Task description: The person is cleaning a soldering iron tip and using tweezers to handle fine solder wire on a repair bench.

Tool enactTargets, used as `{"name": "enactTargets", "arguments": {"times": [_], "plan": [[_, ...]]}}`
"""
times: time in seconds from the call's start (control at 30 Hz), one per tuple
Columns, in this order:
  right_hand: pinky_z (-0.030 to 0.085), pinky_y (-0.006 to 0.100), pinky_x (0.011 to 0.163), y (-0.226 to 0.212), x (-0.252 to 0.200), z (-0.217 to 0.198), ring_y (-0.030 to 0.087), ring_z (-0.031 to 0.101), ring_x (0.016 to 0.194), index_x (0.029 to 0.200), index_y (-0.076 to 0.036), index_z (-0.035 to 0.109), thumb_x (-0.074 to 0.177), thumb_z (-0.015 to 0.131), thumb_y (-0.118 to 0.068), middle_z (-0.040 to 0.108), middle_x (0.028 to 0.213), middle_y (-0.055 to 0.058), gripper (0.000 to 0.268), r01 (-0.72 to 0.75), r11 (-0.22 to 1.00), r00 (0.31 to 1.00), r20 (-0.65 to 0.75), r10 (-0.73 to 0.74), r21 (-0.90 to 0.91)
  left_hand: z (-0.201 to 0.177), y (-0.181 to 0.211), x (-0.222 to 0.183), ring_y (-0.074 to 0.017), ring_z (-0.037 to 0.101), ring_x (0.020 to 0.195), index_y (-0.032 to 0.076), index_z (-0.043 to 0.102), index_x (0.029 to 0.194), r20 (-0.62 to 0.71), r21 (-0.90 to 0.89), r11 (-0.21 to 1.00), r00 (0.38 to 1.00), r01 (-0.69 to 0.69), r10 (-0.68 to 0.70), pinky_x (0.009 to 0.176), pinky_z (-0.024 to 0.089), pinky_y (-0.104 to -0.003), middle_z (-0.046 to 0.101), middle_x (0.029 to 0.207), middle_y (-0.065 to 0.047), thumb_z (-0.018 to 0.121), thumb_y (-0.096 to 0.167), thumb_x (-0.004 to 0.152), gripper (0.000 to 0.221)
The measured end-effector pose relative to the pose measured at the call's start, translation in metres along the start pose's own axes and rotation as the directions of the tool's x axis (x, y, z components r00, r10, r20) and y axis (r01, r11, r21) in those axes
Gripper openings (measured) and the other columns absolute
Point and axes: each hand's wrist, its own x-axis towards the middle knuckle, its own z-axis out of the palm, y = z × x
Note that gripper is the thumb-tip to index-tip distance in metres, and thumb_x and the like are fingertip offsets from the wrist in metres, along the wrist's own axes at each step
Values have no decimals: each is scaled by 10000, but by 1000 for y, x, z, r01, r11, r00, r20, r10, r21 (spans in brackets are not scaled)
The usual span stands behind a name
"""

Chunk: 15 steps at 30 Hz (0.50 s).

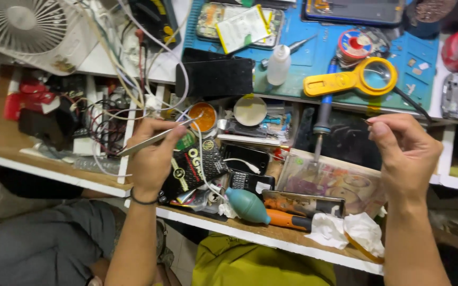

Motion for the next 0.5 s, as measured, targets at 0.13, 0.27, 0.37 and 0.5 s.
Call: {"name": "enactTargets", "arguments": {"times": [0.13, 0.27, 0.37, 0.5], "plan": [[508, 281, 918, 3, -3, -1, 188, 610, 982, 1150, 34, 701, 1192, 672, -22, 658, 1058, 124, 76, 32, 998, 999, 9, -31, -61, 0, -4, 11, -148, 767, 778, 64, 725, 929, 188, 286, 958, 979, 22, -78, 665, 585, -268, 774, 825, -44, 749, 207, 952, 147], [509, 277, 913, 3, -4, -1, 187, 607, 988, 1157, 29, 699, 1198, 676, -21, 656, 1077, 124, 69, 11, 998, 1000, 7, -11, -62, 8, -28, 24, -147, 715, 676, 102, 743, 884, 242, 425, 905, 963, 2, -116, 631, 552, -299, 757, 758, -5, 746, 222, 945, 135], [508, 281, 911, 7, -4, -1, 193, 607, 986, 1152, 40, 699, 1193, 677, 4, 656, 1078, 135, 59, 24, 998, 1000, 2, -24, -61, 15, -38, 32, -137, 687, 588, 122, 725, 847, 252, 454, 891, 961, -12, -116, 621, 545, -317, 738, 657, 9, 745, 253, 941, 162], [509, 283, 910, 8, -4, -2, 197, 608, 981, 1156, 47, 698, 1189, 679, 15, 656, 1078, 143, 50, 30, 998, 1000, 8, -30, -57, 25, -39, 36, -119, 646, 508, 119, 698, 838, 255, 414, 910, 956, 28, -145, 594, 515, -296, 716, 603, 19, 714, 235, 948, 160]]}}
